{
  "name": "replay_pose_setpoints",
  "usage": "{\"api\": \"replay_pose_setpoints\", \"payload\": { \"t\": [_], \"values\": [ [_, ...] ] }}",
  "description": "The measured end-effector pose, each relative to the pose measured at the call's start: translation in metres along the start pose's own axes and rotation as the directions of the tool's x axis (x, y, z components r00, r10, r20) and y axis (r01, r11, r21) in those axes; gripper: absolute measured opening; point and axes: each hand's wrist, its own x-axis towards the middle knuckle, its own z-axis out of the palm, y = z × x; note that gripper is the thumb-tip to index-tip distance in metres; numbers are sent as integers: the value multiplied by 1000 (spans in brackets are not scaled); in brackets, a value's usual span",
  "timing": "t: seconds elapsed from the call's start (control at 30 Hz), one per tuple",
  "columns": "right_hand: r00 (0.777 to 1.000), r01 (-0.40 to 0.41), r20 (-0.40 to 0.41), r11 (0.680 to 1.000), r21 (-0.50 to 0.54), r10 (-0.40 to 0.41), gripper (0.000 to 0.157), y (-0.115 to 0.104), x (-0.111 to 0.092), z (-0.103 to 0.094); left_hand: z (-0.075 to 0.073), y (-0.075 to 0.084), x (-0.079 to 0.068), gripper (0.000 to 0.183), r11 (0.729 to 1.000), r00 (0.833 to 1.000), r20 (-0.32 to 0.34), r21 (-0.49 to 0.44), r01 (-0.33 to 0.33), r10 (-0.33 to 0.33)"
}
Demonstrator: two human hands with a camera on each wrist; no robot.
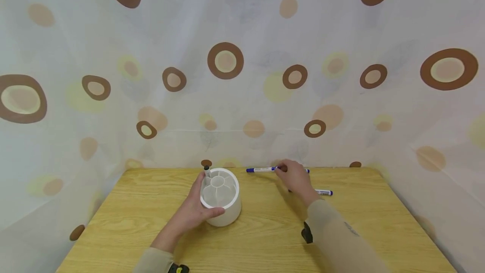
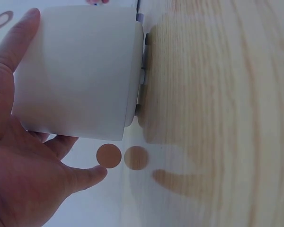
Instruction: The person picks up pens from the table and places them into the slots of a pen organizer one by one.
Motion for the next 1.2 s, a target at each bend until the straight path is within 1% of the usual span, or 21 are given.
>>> {"api": "replay_pose_setpoints", "payload": {
  "t": [0.1, 0.33, 0.53, 0.77, 1.03, 1.2],
  "values": [
    [1000, 18, -24, 1000, 4, -18, 28, -6, -2, -6, 0, 0, 0, 136, 1000, 1000, 2, 0, 2, -2],
    [999, 12, -53, 998, 59, -9, 29, -24, -6, -21, -1, 0, 0, 136, 1000, 1000, 3, 3, 3, -3],
    [997, 26, -77, 994, 109, -18, 28, -42, -11, -32, 0, -2, 1, 136, 1000, 1000, -3, 3, -2, 2],
    [995, 38, -96, 991, 131, -26, 26, -62, -17, -39, 0, -2, 1, 137, 1000, 1000, 1, -3, 2, -2],
    [990, 79, -127, 983, 168, -58, 25, -82, -22, -48, 0, -4, 1, 136, 1000, 1000, -4, 1, -4, 4],
    [989, 99, -131, 977, 187, -75, 26, -92, -24, -51, 0, -4, 1, 137, 1000, 1000, -2, -5, -4, 4]
  ]
}}
